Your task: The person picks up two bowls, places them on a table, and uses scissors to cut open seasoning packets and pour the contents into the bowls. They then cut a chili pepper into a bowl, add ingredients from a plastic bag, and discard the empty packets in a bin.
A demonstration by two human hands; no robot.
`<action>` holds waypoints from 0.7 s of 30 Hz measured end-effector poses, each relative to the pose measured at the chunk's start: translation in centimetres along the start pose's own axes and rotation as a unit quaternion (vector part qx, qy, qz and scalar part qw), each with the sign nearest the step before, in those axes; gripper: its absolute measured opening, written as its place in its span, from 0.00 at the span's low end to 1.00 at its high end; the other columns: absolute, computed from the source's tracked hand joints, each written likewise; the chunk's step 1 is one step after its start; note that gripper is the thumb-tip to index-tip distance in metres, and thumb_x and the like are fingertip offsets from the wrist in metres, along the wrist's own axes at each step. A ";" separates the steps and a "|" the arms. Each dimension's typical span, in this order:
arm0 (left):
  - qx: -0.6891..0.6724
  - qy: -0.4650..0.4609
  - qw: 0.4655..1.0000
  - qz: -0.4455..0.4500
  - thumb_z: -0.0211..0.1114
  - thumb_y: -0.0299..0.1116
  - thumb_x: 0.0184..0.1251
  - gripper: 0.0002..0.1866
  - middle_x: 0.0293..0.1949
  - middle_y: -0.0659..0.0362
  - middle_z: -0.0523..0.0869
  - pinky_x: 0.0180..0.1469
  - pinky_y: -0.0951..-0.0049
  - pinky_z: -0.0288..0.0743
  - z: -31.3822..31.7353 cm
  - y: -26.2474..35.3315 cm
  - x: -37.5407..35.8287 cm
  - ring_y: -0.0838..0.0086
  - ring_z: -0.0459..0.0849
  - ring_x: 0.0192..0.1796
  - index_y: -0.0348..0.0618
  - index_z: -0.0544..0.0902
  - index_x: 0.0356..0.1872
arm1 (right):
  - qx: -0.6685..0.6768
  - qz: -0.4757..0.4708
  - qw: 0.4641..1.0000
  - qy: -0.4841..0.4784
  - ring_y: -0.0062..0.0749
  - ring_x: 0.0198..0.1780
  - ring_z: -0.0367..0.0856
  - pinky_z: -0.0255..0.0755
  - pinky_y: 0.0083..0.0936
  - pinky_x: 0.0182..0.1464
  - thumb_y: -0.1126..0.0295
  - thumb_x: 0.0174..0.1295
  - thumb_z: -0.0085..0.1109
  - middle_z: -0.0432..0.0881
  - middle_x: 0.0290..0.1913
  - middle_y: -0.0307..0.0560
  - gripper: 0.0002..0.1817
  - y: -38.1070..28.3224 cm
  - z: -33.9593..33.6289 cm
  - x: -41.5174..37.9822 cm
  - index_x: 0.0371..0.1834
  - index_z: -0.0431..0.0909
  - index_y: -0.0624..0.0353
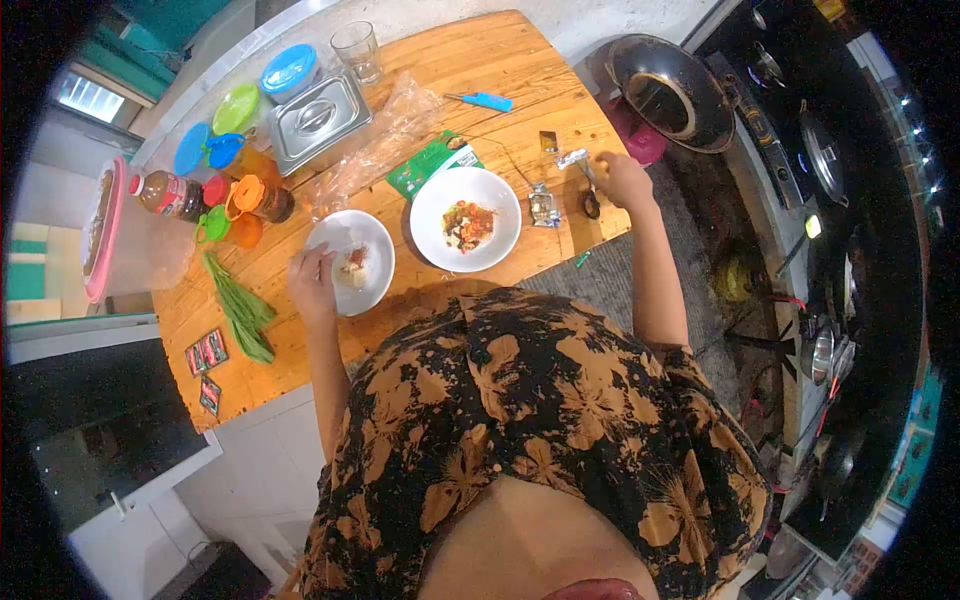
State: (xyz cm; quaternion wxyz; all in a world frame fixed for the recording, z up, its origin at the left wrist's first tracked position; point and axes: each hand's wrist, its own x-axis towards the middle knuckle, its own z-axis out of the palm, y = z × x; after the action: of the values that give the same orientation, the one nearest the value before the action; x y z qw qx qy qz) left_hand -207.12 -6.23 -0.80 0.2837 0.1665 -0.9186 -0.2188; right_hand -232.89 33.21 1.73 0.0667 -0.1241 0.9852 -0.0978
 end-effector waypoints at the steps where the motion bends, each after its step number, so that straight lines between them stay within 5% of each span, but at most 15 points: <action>1: -0.001 0.012 1.000 -0.018 0.60 0.26 0.52 0.12 0.34 0.51 0.80 0.41 0.65 0.70 -0.1 0.3 0.1 0.60 0.76 0.37 0.41 0.80 0.40 | 0.000 -0.001 1.000 -0.001 0.45 0.43 0.77 0.71 0.34 0.44 0.59 0.46 0.62 0.77 0.43 0.54 0.21 0.2 0.8 0.8 0.44 0.75 0.55; 3: 0.013 0.009 0.999 -0.036 0.60 0.26 0.53 0.12 0.34 0.50 0.80 0.40 0.66 0.70 -0.2 0.9 0.3 0.60 0.76 0.37 0.42 0.80 0.41 | 0.047 -0.120 0.985 0.111 0.46 0.42 0.77 0.71 0.37 0.44 0.63 0.46 0.59 0.77 0.38 0.55 0.18 0.3 2.2 2.7 0.43 0.76 0.52; 10: 0.029 0.015 0.999 -0.023 0.59 0.25 0.54 0.11 0.33 0.50 0.81 0.40 0.68 0.72 0.4 -0.1 -0.4 0.62 0.79 0.37 0.41 0.81 0.40 | 0.042 -0.114 0.991 0.061 0.47 0.40 0.77 0.71 0.37 0.43 0.62 0.43 0.62 0.77 0.36 0.56 0.16 1.5 4.7 6.6 0.37 0.79 0.53; 13: -0.020 0.047 0.999 0.001 0.60 0.26 0.54 0.10 0.33 0.52 0.82 0.39 0.70 0.73 0.8 -0.2 -0.6 0.63 0.80 0.36 0.40 0.81 0.39 | 0.045 -0.152 0.987 -0.025 0.46 0.35 0.79 0.72 0.36 0.39 0.61 0.40 0.64 0.80 0.30 0.55 0.12 1.1 2.7 6.3 0.27 0.81 0.54; 14: -0.032 0.050 0.998 -0.007 0.61 0.26 0.54 0.09 0.32 0.52 0.82 0.38 0.70 0.73 0.6 0.6 -0.5 0.64 0.80 0.36 0.40 0.81 0.38 | 0.048 -0.156 0.987 0.010 0.45 0.34 0.79 0.73 0.36 0.39 0.60 0.39 0.64 0.80 0.30 0.54 0.12 1.8 3.8 6.9 0.25 0.81 0.56; 21: -0.071 0.050 0.994 -0.067 0.61 0.27 0.56 0.08 0.32 0.53 0.83 0.38 0.73 0.74 1.4 -0.1 -0.9 0.67 0.81 0.35 0.39 0.81 0.38 | 0.072 -0.149 0.986 0.023 0.47 0.39 0.76 0.72 0.38 0.41 0.58 0.43 0.63 0.75 0.36 0.56 0.18 2.0 3.2 5.0 0.34 0.78 0.59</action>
State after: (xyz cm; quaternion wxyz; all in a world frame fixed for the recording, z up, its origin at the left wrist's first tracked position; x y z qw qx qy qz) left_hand -207.23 -5.55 -2.25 0.3255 0.2180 -0.8720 -0.2935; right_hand -237.63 33.28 -2.32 0.0374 -0.2624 0.9472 -0.1804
